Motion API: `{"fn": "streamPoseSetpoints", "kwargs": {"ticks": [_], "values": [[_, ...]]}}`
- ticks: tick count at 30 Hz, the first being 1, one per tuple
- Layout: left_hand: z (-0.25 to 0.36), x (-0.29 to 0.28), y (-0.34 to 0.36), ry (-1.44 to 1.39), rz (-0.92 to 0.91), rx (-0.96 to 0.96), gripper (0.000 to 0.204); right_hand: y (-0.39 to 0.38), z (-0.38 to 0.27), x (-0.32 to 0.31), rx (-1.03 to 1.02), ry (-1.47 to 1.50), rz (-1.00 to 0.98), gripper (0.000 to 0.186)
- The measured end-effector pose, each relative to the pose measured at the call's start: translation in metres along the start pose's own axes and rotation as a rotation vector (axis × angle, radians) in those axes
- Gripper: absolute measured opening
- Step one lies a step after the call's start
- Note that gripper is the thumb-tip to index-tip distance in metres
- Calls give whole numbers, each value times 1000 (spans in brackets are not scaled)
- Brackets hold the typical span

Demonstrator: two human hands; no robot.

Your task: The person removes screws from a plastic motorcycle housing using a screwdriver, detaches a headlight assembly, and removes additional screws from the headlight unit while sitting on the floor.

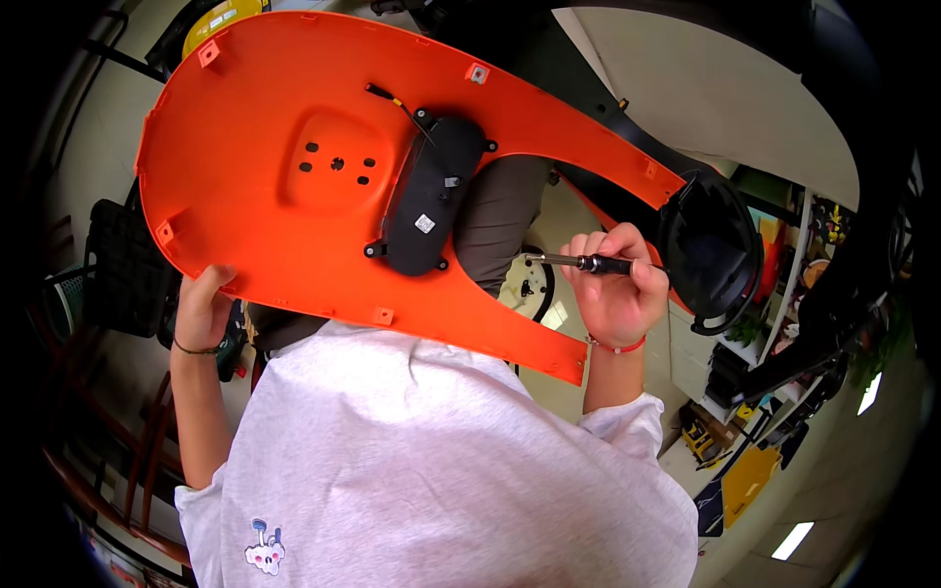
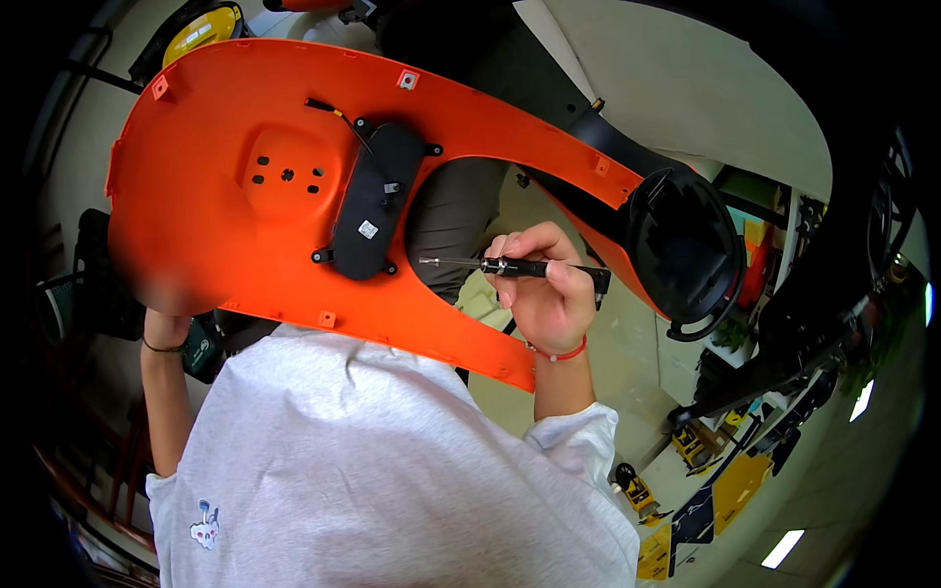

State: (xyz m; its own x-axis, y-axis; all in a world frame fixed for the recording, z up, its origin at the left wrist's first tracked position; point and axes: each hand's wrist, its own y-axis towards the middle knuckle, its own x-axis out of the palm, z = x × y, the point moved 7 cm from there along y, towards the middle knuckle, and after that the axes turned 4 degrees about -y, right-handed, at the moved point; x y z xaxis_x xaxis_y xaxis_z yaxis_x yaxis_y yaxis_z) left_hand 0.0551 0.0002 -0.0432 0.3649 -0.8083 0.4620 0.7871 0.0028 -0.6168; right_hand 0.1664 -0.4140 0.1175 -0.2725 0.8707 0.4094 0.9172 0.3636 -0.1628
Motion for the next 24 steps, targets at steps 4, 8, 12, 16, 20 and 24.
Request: {"fn": "streamPoseSetpoints", "kwargs": {"ticks": [4, 8, 12, 16, 20, 24], "values": [[6, 12, -2, -56, 49, -38, 52, 18, 9, 20, -58, 97, -81, 31], [13, 31, 5, -63, 30, -43, 52, 32, 22, 42, -9, 299, -125, 28], [24, 44, 17, -3, -31, -87, 54, 39, 45, 65, 135, 653, -98, 24], [28, 46, 28, -1, -40, -123, 54, 43, 62, 78, 192, 765, -28, 22], [28, 48, 30, -15, -18, -125, 52, 40, 63, 83, 190, 536, 61, 21], [34, 58, 27, -16, -23, -72, 49, 25, 52, 73, 160, -248, 160, 20]]}}
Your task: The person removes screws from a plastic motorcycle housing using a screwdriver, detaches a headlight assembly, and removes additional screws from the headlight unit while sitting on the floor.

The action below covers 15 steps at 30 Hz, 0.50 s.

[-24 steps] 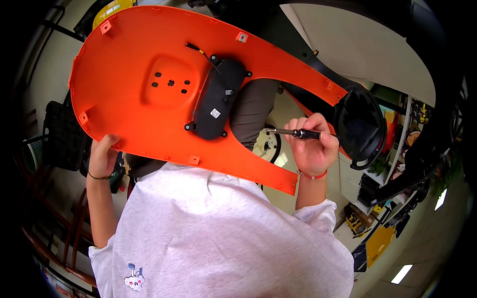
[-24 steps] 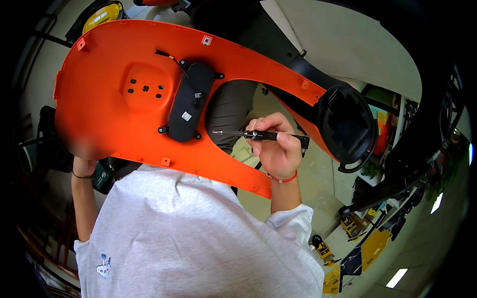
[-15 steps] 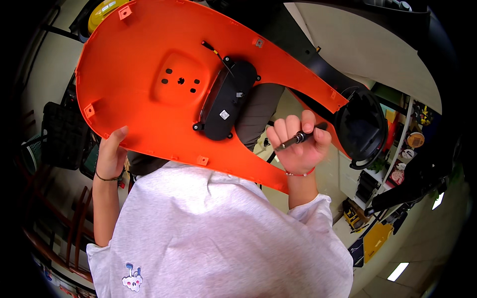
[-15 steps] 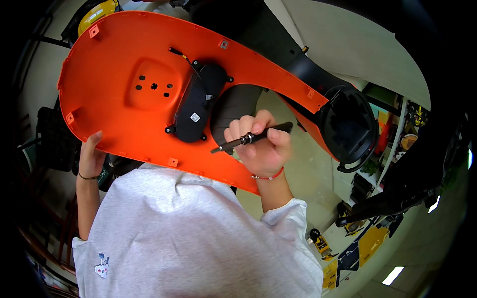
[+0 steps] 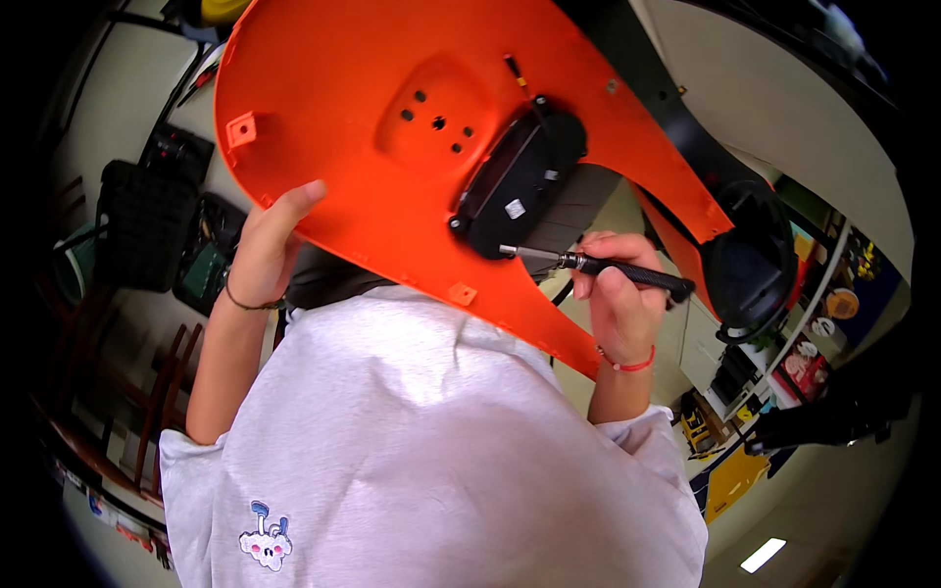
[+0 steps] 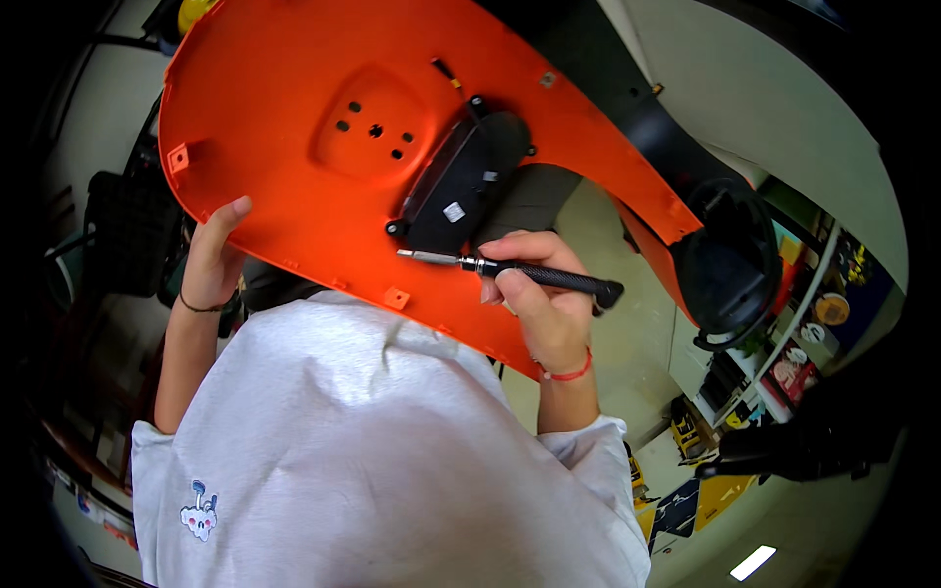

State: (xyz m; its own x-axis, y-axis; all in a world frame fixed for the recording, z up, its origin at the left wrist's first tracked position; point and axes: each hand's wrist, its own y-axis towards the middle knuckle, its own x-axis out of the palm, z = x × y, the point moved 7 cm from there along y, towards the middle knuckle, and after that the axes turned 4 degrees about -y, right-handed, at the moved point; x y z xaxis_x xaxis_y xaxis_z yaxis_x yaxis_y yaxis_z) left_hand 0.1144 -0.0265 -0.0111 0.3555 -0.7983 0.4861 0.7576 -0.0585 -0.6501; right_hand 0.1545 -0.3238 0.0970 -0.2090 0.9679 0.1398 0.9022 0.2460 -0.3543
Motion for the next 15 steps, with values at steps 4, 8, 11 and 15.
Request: {"fn": "streamPoseSetpoints", "kwargs": {"ticks": [4, 8, 11, 15], "values": [[-1, 8, -1, 36, -83, 3, 51, 8, 3, 31, -127, -654, -105, 25], [-9, 15, -9, 7, -133, 10, 51, 6, 14, 64, -350, -925, -221, 27], [-13, 19, -9, -35, -146, 16, 48, 5, 25, 63, -379, -1001, -189, 27], [-15, 15, -8, -14, -150, 24, 46, 7, 33, 54, -336, -1035, -128, 26]]}}
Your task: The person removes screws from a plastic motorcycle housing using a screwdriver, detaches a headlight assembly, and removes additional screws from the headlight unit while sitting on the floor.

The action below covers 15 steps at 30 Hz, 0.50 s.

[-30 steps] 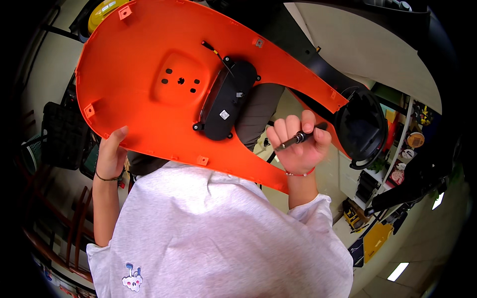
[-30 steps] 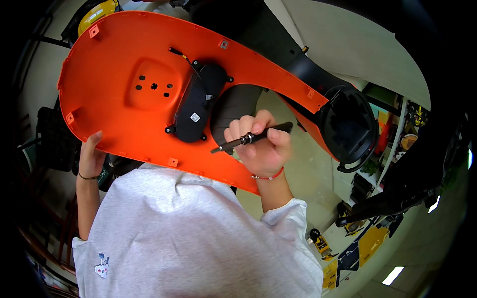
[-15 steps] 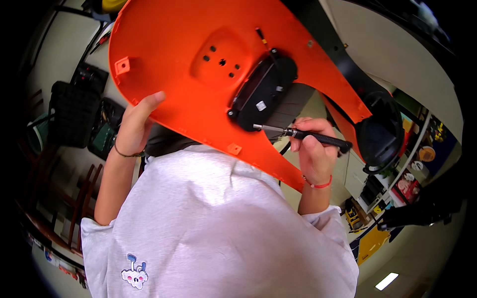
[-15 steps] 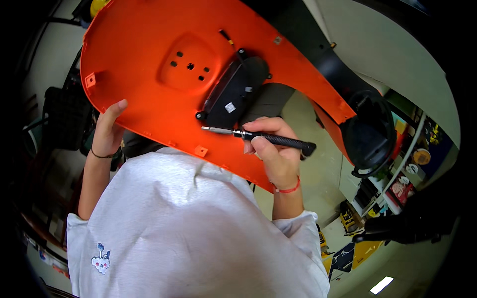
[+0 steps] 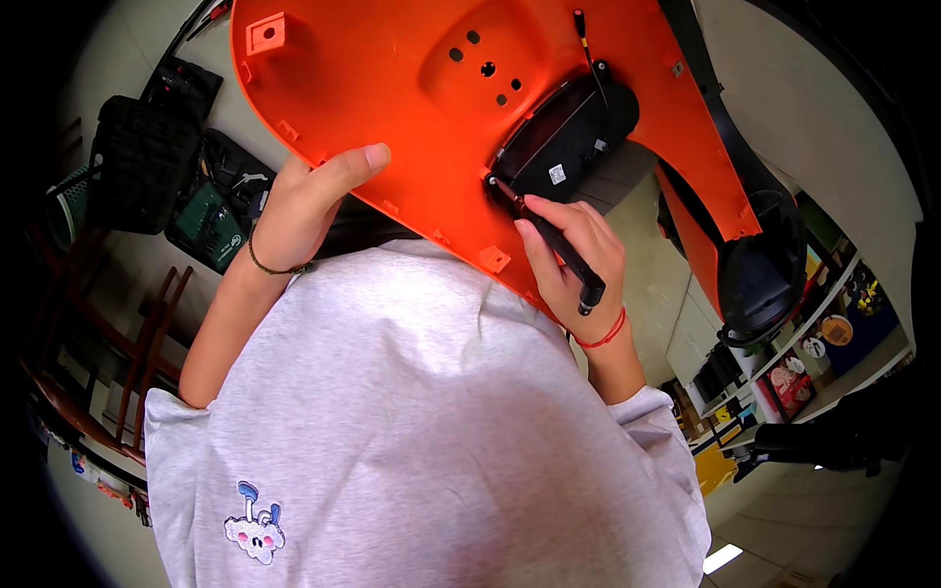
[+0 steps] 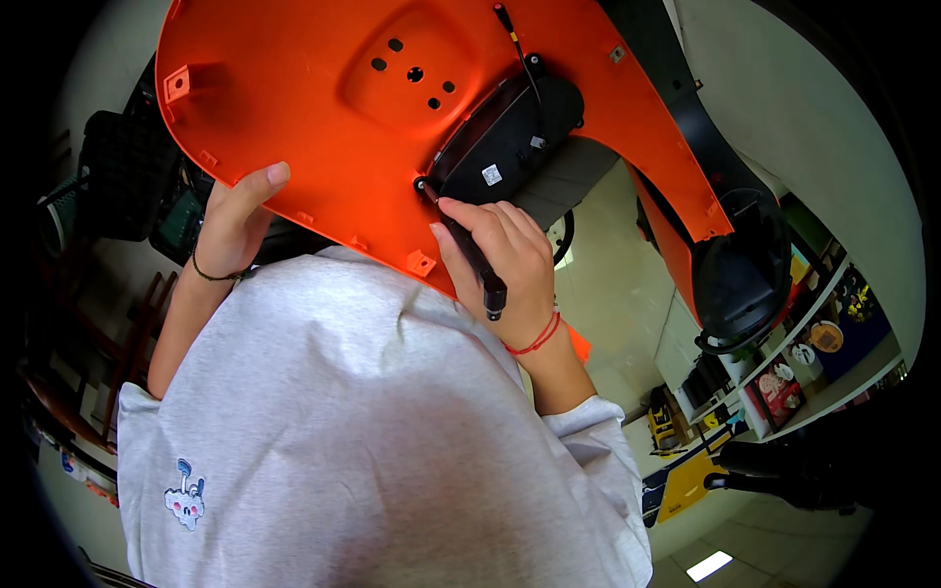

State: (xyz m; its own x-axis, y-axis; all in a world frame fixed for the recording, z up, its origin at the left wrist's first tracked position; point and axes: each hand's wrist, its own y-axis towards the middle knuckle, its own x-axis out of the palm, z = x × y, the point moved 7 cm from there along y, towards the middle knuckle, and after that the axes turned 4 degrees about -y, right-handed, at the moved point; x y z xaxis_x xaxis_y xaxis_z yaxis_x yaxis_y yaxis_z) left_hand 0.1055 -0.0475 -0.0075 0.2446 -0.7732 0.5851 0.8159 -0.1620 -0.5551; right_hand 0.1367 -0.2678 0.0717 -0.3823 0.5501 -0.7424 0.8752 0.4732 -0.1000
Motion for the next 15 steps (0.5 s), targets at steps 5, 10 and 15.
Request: {"fn": "streamPoseSetpoints", "kwargs": {"ticks": [5, 10, 15], "values": [[-1, -2, 2, 75, -3, -15, 49, -1, 7, 1, 38, 18, 24, 23], [-1, -2, 1, 56, 6, -4, 47, -1, 3, 2, 44, 33, 5, 23], [-1, -3, 1, 69, -3, -8, 47, 1, 2, 3, 8, 28, -1, 23]]}}
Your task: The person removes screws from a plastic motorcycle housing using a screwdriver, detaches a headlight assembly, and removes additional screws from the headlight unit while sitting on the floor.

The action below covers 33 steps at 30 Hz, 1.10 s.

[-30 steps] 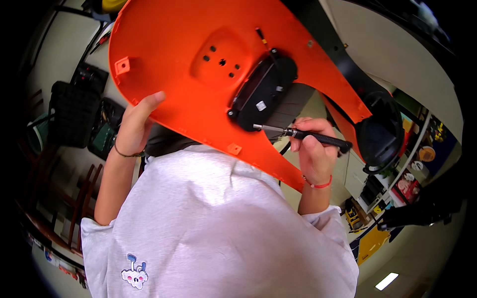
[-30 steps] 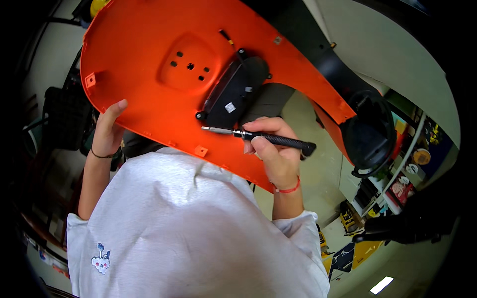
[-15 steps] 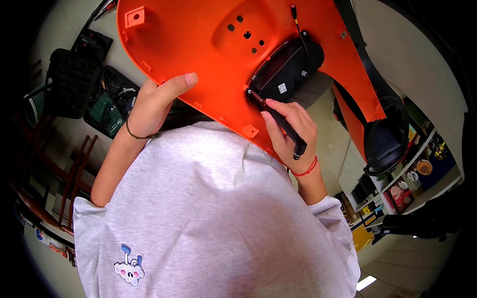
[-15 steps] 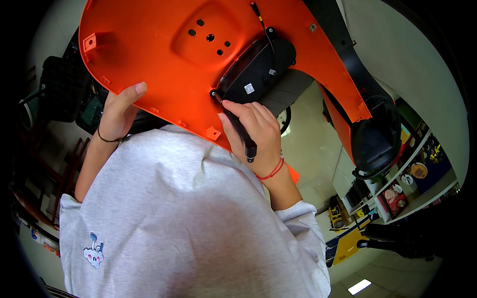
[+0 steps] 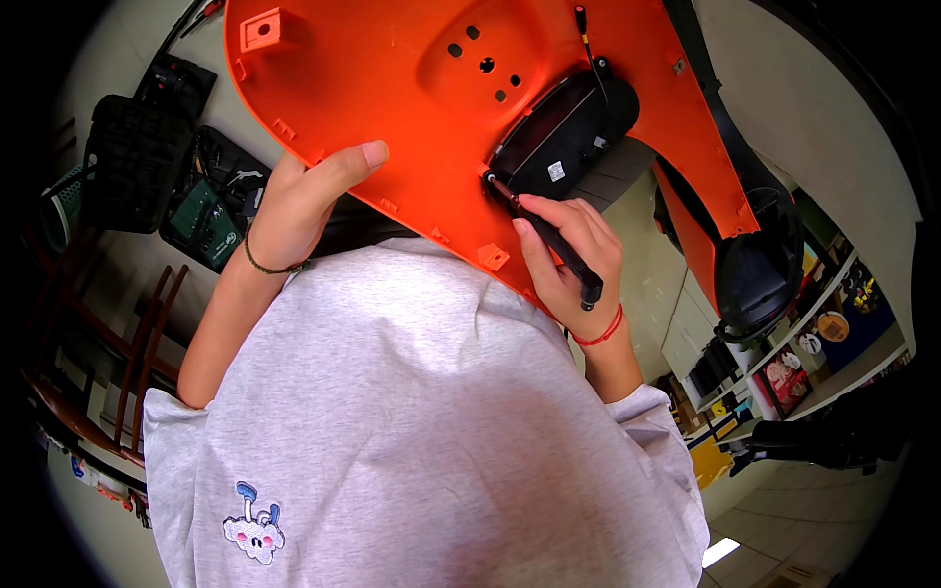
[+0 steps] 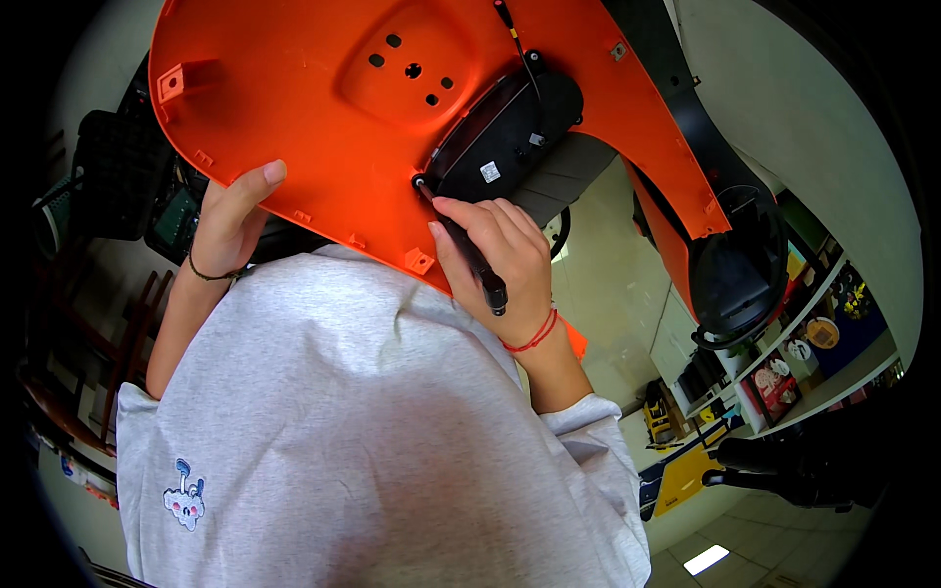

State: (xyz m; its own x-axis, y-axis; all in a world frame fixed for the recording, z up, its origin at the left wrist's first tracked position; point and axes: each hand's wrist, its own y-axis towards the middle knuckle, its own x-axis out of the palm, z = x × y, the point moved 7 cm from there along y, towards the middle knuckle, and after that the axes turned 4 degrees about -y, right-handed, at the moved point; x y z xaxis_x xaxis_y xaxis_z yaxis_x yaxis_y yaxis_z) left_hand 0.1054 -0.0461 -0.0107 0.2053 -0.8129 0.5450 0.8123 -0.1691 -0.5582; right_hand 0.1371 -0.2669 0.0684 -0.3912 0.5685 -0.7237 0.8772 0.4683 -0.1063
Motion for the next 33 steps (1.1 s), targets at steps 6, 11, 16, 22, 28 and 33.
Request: {"fn": "streamPoseSetpoints", "kwargs": {"ticks": [6, 11, 16, 22, 28, 33], "values": [[-4, -7, -5, 37, 35, -36, 50, 2, -3, -2, -16, -17, -29, 24], [34, -21, -48, 403, 280, 444, 33, -8, -1, -18, 167, 260, 68, 22], [72, 58, -71, 912, -168, 788, 18, -8, -10, -22, 309, 945, 31, 14], [33, 121, -48, 1002, -485, 618, 30, -10, -30, -26, 123, 1087, -63, 16], [30, 122, -50, 908, -468, 563, 24, -15, -27, -24, 93, 960, -139, 13], [32, 124, -51, 981, -563, 619, 24, -28, -19, -25, 324, 972, 41, 10]]}}
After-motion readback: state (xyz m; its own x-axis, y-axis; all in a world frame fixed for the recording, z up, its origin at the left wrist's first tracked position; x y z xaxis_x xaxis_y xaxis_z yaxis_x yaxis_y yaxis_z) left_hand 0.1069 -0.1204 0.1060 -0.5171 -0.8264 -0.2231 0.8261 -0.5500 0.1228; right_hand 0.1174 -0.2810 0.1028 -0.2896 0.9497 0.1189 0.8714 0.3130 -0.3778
